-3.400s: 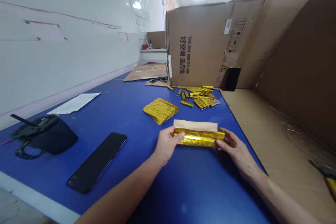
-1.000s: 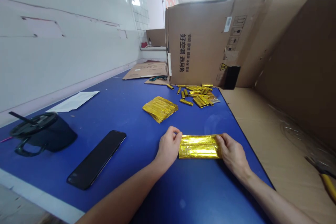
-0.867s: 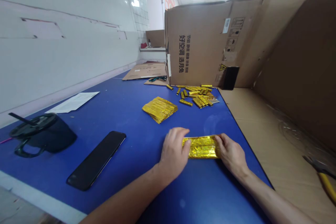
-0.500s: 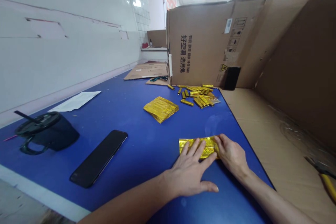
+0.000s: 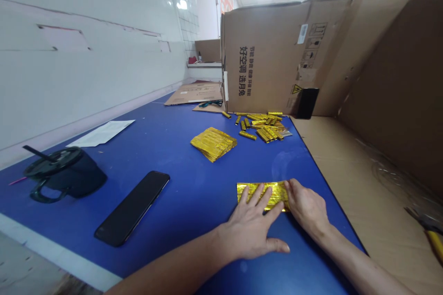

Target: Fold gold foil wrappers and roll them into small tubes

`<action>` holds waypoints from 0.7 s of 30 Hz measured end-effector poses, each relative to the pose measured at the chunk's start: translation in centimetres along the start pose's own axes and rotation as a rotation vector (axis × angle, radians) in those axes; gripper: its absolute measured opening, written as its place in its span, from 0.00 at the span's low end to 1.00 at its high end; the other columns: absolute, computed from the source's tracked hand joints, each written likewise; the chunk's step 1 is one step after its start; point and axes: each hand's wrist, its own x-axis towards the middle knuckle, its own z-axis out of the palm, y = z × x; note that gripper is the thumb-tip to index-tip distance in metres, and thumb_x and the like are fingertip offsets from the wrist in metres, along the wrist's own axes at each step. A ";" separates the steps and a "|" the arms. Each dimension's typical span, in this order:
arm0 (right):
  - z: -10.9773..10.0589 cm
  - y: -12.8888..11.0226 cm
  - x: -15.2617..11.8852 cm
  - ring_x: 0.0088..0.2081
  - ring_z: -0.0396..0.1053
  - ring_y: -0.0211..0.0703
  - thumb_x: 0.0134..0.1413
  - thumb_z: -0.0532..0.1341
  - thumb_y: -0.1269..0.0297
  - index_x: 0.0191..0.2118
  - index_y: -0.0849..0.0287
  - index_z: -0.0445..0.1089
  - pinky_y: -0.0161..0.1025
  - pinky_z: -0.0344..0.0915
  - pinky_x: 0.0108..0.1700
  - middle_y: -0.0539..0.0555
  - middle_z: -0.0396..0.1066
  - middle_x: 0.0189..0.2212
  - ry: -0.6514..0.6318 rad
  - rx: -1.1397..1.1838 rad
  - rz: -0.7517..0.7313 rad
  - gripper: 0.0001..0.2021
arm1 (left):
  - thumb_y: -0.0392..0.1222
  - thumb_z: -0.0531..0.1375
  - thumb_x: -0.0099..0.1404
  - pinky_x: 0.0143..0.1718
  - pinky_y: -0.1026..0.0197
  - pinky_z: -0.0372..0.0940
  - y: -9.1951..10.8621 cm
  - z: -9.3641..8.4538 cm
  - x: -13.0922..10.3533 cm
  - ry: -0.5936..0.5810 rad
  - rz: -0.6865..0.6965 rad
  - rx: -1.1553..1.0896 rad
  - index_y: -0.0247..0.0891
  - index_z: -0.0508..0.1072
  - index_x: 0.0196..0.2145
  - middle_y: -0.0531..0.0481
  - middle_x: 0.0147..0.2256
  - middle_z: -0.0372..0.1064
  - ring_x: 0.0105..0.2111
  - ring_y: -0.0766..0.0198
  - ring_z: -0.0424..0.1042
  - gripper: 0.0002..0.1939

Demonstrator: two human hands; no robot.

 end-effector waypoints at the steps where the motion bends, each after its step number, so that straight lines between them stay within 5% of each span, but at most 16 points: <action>1: 0.0 0.0 0.0 0.25 0.71 0.45 0.58 0.41 0.60 0.32 0.56 0.63 0.34 0.51 0.22 0.55 0.72 0.22 -0.013 -0.015 0.000 0.15 | 0.68 0.42 0.54 0.52 0.38 0.33 0.0 0.0 0.0 -0.010 -0.004 -0.006 0.41 0.44 0.58 0.40 0.60 0.29 0.58 0.45 0.27 0.41; 21: -0.5 0.3 0.2 0.26 0.72 0.50 0.57 0.43 0.62 0.37 0.58 0.62 0.37 0.58 0.22 0.57 0.73 0.24 -0.121 -0.135 -0.049 0.13 | 0.69 0.43 0.52 0.51 0.36 0.34 -0.1 0.0 0.0 0.008 -0.038 -0.012 0.48 0.44 0.58 0.41 0.60 0.30 0.57 0.42 0.27 0.40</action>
